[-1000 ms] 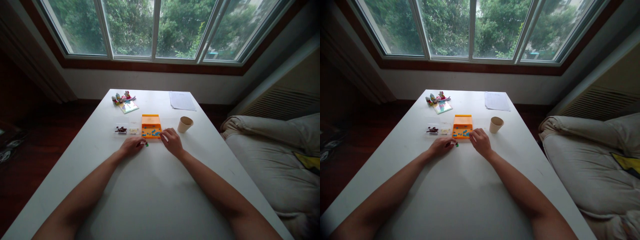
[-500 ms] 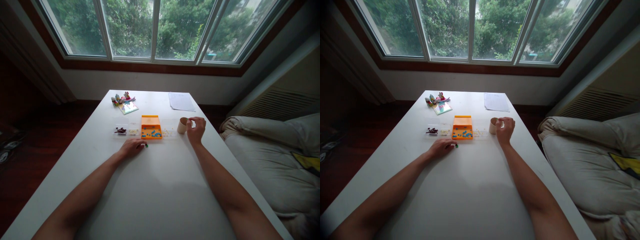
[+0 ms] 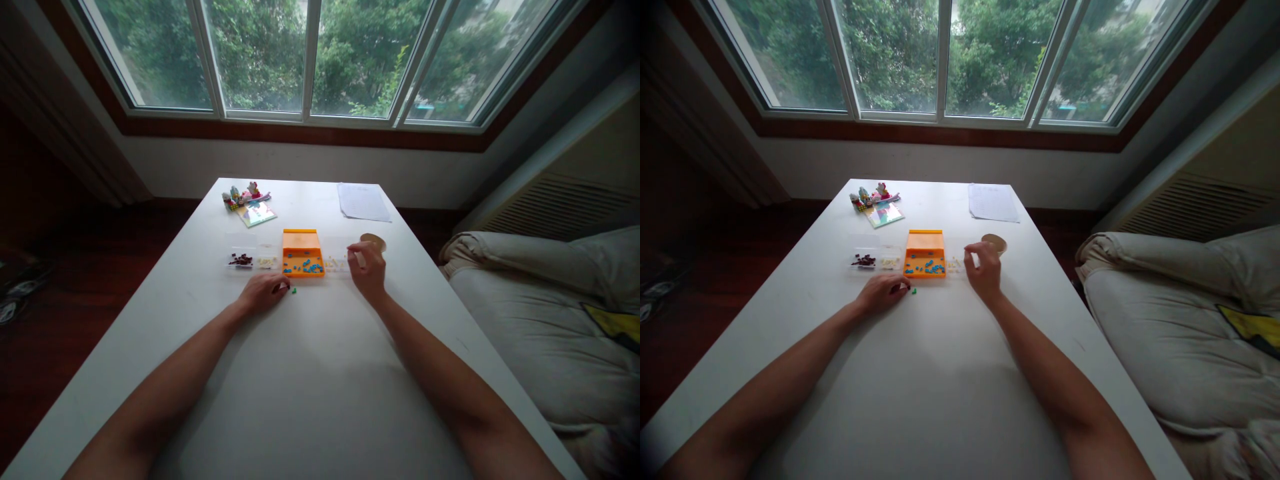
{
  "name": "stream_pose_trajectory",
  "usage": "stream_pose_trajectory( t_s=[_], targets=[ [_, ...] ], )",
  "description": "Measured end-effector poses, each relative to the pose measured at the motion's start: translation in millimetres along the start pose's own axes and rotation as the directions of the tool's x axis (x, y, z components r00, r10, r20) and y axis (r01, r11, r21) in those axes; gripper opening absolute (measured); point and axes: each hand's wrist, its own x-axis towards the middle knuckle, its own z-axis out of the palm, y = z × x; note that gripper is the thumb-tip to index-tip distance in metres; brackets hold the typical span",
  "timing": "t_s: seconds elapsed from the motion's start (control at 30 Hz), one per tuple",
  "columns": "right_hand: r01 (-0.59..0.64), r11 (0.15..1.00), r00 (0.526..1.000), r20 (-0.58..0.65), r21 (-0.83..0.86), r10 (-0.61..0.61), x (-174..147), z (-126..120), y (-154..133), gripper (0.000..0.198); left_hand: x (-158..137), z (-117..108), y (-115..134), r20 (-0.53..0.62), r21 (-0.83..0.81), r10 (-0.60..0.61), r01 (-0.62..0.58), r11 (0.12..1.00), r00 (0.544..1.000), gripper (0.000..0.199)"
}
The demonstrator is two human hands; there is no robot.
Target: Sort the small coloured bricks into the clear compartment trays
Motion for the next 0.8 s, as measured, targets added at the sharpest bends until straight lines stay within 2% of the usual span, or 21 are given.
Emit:
stream_pose_trajectory(
  t_s=[0.07, 0.17, 0.27, 0.37, 0.6, 0.8],
  targets=[
    [0.021, 0.992, 0.984, 0.174, 0.128, -0.043, -13, 11, -25, 0.012, 0, 0, 0, -0.009, -0.006, 0.003, -0.003, 1.000, 1.000, 0.017],
    [0.116, 0.974, 0.884, 0.428, 0.194, -0.190, -33, 27, -54, 0.013, 0, 1, 0, -0.024, -0.001, 0.010, -0.010, 1.000, 1.000, 0.015],
    [0.197, 0.966, 0.789, 0.557, 0.168, -0.258, -46, 38, -62, 0.024, 0, 2, -1, -0.028, 0.002, 0.000, 0.000, 1.000, 1.000, 0.014],
    [0.210, 0.966, 0.757, 0.601, 0.150, -0.258, -50, 44, -55, 0.033, 1, 1, -1, -0.016, -0.009, 0.001, -0.002, 1.000, 1.000, 0.015],
    [0.257, 0.947, 0.694, 0.645, 0.191, -0.319, -53, 44, -47, 0.026, 1, 2, 0, -0.018, -0.022, -0.005, 0.005, 1.000, 1.000, 0.018],
    [0.254, 0.944, 0.694, 0.640, 0.210, -0.329, -54, 44, -46, 0.014, 1, 5, -4, -0.012, -0.033, 0.008, -0.008, 0.999, 1.000, 0.020]
  ],
)
